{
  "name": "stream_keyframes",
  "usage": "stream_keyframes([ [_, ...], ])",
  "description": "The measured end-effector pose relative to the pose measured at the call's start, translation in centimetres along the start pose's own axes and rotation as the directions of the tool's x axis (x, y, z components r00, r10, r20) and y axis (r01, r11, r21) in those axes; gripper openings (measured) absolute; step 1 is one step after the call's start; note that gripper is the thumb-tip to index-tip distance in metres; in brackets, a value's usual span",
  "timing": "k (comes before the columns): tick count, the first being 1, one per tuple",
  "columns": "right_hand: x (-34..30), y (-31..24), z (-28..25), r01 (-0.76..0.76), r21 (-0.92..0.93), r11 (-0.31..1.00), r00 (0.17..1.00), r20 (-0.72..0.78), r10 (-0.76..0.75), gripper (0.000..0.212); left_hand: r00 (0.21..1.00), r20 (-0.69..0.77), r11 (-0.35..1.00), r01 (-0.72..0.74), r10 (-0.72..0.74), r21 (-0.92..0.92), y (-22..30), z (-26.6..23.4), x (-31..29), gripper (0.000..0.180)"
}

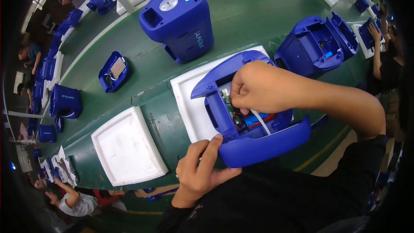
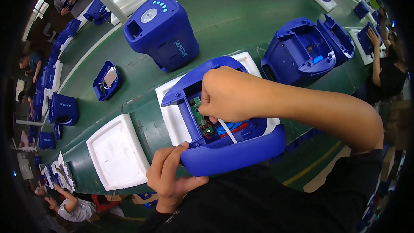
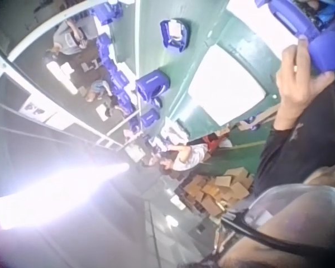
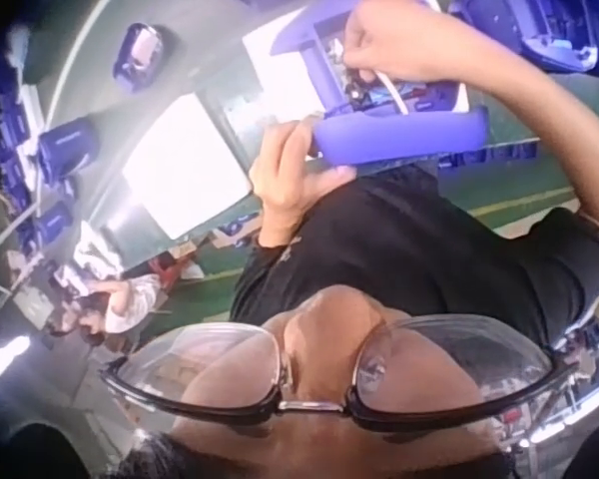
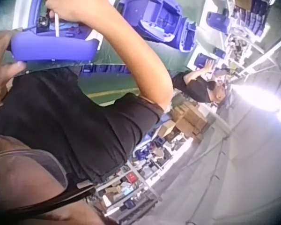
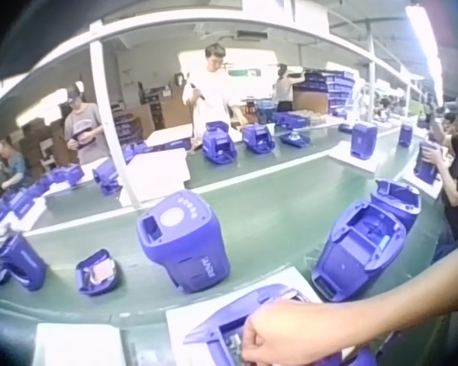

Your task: The person assembles a portable electronic device by hand, inserting a circuit board, ribbon cable, rechargeable battery, and control panel into an electronic housing.

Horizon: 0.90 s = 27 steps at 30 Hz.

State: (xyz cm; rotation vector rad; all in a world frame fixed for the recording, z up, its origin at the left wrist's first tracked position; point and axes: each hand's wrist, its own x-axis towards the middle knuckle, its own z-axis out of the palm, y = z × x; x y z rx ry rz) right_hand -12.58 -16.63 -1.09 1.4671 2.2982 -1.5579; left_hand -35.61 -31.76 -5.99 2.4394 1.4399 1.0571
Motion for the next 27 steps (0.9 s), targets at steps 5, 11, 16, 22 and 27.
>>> stream_keyframes([
  [5, 0.1, -0.3, 0.1, -0.02, -0.016, 1.0, 1.0, 0.0, 0.02, 0.019, 0.998, -0.057, 0.998, 0.038, -0.041, -0.058, 0.1, 0.3, -0.1, 0.061],
  [11, 0.4, 0.0, 0.3, -0.077, 0.026, 0.997, 0.996, 0.037, 0.076, 0.019, 0.999, -0.035, 0.999, -0.007, 0.005, -0.048, 0.0, 0.0, 0.2, 0.06],
  [16, 0.1, 0.0, 0.6, -0.028, 0.025, 0.999, 1.0, 0.015, 0.027, 0.017, 0.999, -0.026, 0.999, -0.025, 0.024, -0.027, 0.2, -0.1, 0.3, 0.059],
  [22, -1.0, -0.3, 1.2, 0.218, -0.093, 0.971, 0.955, -0.184, -0.232, 0.018, 0.999, -0.024, 1.0, -0.027, 0.028, 0.008, 0.4, -0.1, 0.3, 0.057],
  [27, -0.9, -0.1, 0.3, 0.074, -0.135, 0.988, 0.983, -0.158, -0.095, 0.019, 1.0, -0.021, 1.0, -0.016, 0.016, 0.004, 0.5, -0.1, 0.4, 0.055],
])
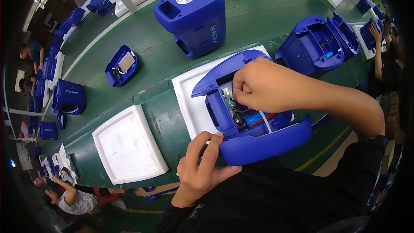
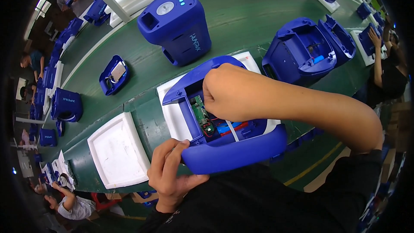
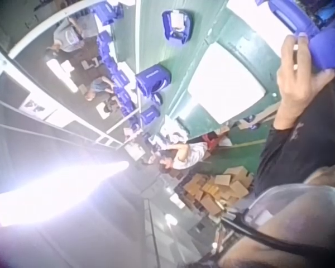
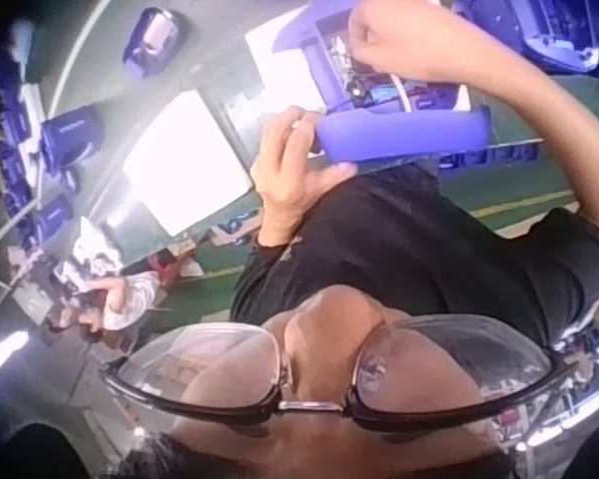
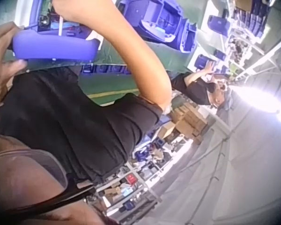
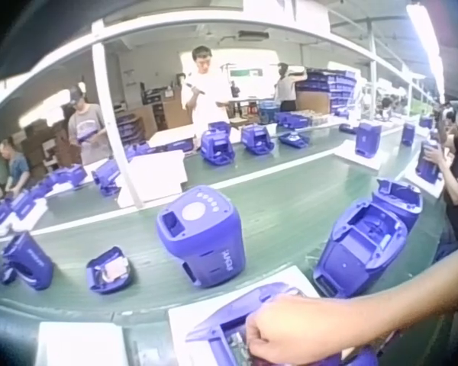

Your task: The person assembles a portable electronic device by hand, inserting a circuit board, ribbon cable, rechargeable battery, and control panel into an electronic housing.

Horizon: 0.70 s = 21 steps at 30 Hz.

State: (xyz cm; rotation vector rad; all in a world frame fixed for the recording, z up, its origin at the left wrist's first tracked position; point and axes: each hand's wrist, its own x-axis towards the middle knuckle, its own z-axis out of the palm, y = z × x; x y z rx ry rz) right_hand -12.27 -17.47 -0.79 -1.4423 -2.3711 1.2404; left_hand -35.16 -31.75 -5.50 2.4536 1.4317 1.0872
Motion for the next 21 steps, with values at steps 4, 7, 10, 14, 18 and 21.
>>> stream_keyframes([
  [4, 0.3, 0.5, 0.3, 0.067, -0.055, 0.996, 0.998, 0.009, -0.066, 0.02, 1.0, 0.009, 0.999, 0.019, -0.019, -0.026, 0.1, -0.1, 0.1, 0.053],
  [7, 0.6, 0.6, 0.4, 0.047, -0.08, 0.996, 0.998, 0.049, -0.043, 0.02, 1.0, -0.004, 1.0, 0.006, -0.006, -0.025, 0.1, -0.1, 0.2, 0.053],
  [10, 0.9, 0.9, 0.5, 0.081, -0.107, 0.991, 0.995, 0.058, -0.075, 0.02, 1.0, 0.0, 1.0, 0.006, -0.006, -0.03, 0.1, -0.1, 0.2, 0.053],
  [14, 1.1, 0.3, 0.3, 0.045, -0.127, 0.991, 0.995, 0.089, -0.034, 0.021, 1.0, -0.009, 1.0, 0.009, -0.01, -0.021, 0.3, -0.1, 0.2, 0.053],
  [18, 1.2, -0.1, 0.0, 0.023, -0.118, 0.993, 0.995, 0.104, -0.011, 0.023, 1.0, -0.007, 0.999, 0.019, -0.02, -0.039, 0.2, -0.1, 0.1, 0.052],
  [21, 1.3, -0.2, -0.1, 0.019, -0.128, 0.992, 0.992, 0.126, -0.003, 0.023, 0.999, 0.002, 0.999, 0.033, -0.033, -0.04, 0.3, -0.1, 0.1, 0.052],
])
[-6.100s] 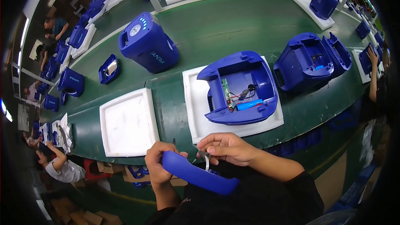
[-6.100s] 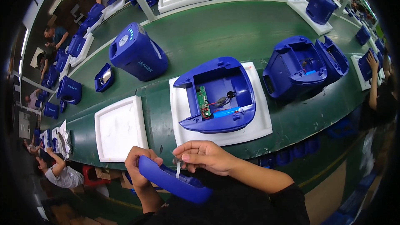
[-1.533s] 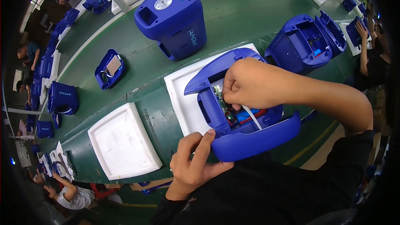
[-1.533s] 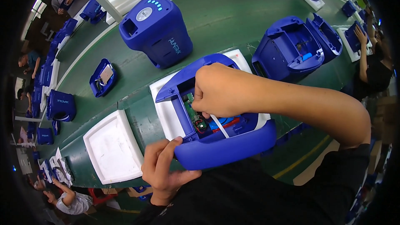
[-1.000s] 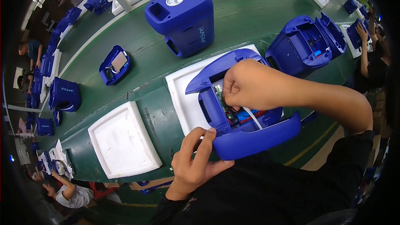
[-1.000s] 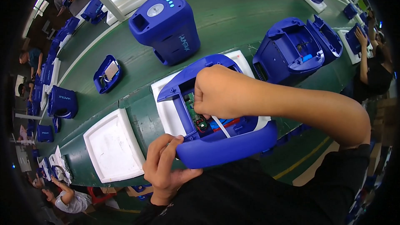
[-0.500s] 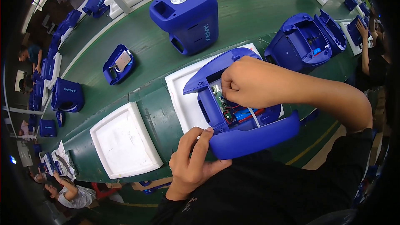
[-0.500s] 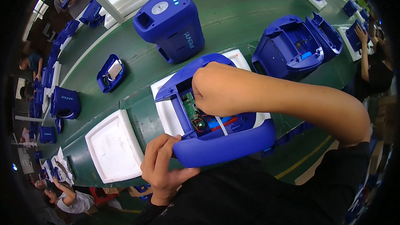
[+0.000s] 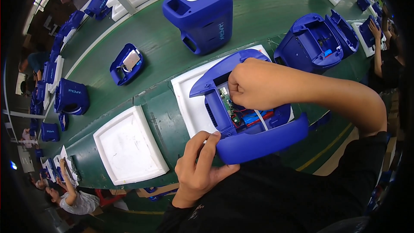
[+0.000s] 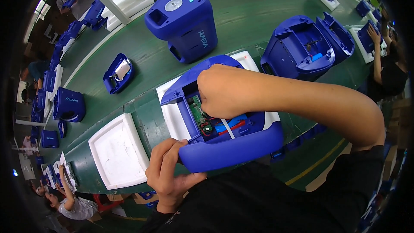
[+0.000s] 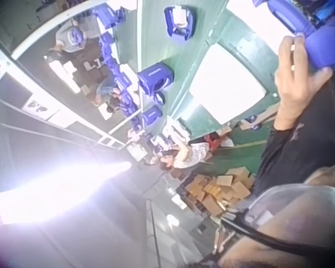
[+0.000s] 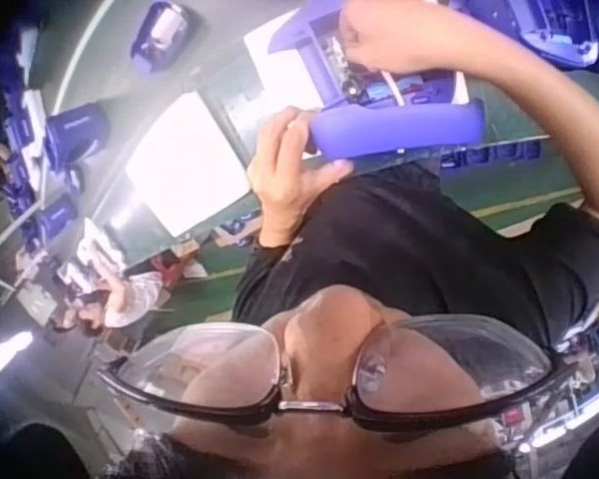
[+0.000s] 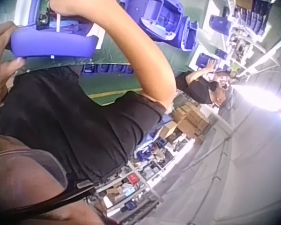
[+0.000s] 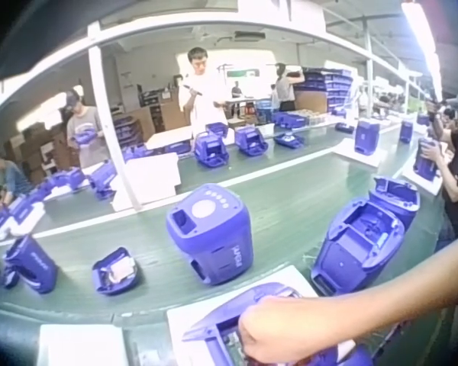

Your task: The person assembles a portable electronic device by hand, inserting a circuit board, ribbon cable, rechargeable battery, and control panel into an electronic housing.

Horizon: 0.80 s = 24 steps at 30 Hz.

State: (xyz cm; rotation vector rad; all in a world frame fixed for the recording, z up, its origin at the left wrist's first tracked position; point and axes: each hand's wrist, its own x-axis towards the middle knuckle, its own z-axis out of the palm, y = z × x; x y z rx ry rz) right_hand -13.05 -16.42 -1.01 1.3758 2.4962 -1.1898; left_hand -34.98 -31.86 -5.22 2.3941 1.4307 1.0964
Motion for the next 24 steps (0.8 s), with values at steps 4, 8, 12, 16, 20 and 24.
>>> stream_keyframes([
  [4, 0.04, 0.09, 0.13, 0.006, -0.016, 1.0, 1.0, -0.019, -0.006, 0.023, 1.0, -0.001, 1.0, -0.008, 0.008, 0.016, -0.1, 0.09, -0.02, 0.053],
  [8, 0.11, -0.07, -0.01, 0.003, -0.035, 0.999, 1.0, -0.004, -0.003, 0.023, 1.0, -0.003, 1.0, -0.01, 0.01, 0.022, -0.13, 0.08, 0.02, 0.054],
  [12, -0.03, 0.17, 0.06, -0.006, -0.035, 0.999, 1.0, 0.006, 0.006, 0.023, 1.0, 0.012, 1.0, -0.007, 0.007, 0.009, -0.15, 0.1, -0.05, 0.054],
  [16, 0.04, 0.05, 0.17, -0.003, -0.029, 1.0, 1.0, 0.002, 0.003, 0.021, 1.0, 0.003, 0.999, -0.016, 0.016, 0.032, -0.16, -0.07, -0.1, 0.055],
  [20, 0.02, -0.09, 0.23, -0.012, -0.033, 0.999, 1.0, 0.01, 0.012, 0.021, 1.0, 0.017, 1.0, -0.005, 0.005, 0.026, -0.19, -0.15, -0.14, 0.055],
  [24, -0.08, -0.06, 0.42, -0.021, -0.003, 1.0, 1.0, 0.005, 0.021, 0.022, 1.0, 0.022, 1.0, 0.002, -0.002, 0.011, -0.25, -0.09, -0.16, 0.055],
])
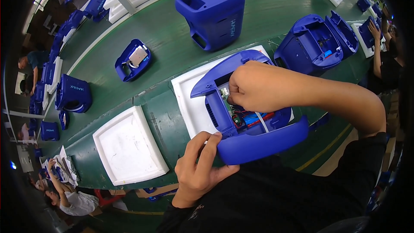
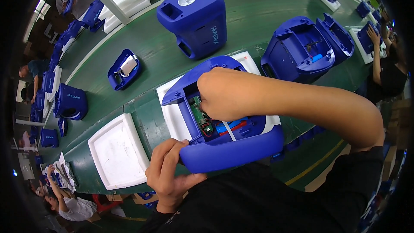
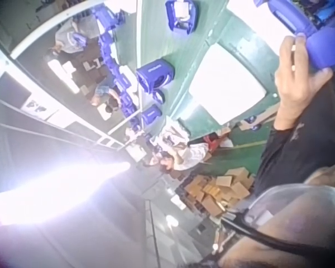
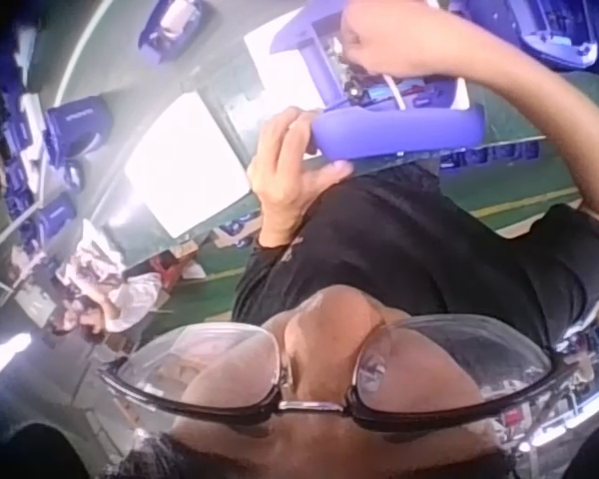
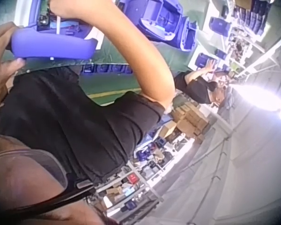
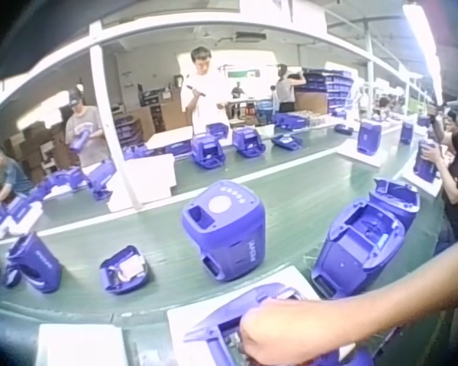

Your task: The person assembles a portable electronic device by hand, inserting a circuit board, ribbon cable, rechargeable battery, and control panel into an electronic housing.

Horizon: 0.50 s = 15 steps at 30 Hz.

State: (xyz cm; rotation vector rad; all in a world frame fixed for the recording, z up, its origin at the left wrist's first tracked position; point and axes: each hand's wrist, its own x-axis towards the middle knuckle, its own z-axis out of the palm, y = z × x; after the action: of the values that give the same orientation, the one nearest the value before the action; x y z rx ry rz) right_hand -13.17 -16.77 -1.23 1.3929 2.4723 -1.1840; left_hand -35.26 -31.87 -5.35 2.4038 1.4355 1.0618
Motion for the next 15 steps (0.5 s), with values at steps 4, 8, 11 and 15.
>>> stream_keyframes([
  [4, -0.2, 0.01, 0.41, 0.0, -0.001, 1.0, 0.999, -0.036, 0.0, 0.025, 1.0, -0.006, 1.0, -0.012, 0.012, 0.009, 0.05, 0.03, 0.13, 0.055],
  [8, -0.19, 0.1, 0.49, 0.072, -0.079, 0.994, 0.996, -0.043, -0.075, 0.029, 1.0, -0.001, 1.0, -0.006, 0.006, 0.005, 0.12, 0.01, 0.14, 0.055],
  [11, 0.03, 0.39, 0.64, 0.102, -0.116, 0.988, 0.994, -0.024, -0.106, 0.03, 1.0, 0.004, 1.0, -0.005, 0.005, 0.011, 0.19, -0.02, 0.09, 0.055],
  [15, 0.41, 0.51, 0.36, 0.139, -0.162, 0.977, 0.99, 0.03, -0.136, 0.029, 1.0, 0.016, 0.999, -0.011, 0.01, 0.034, 0.2, -0.16, 0.0, 0.054],
])
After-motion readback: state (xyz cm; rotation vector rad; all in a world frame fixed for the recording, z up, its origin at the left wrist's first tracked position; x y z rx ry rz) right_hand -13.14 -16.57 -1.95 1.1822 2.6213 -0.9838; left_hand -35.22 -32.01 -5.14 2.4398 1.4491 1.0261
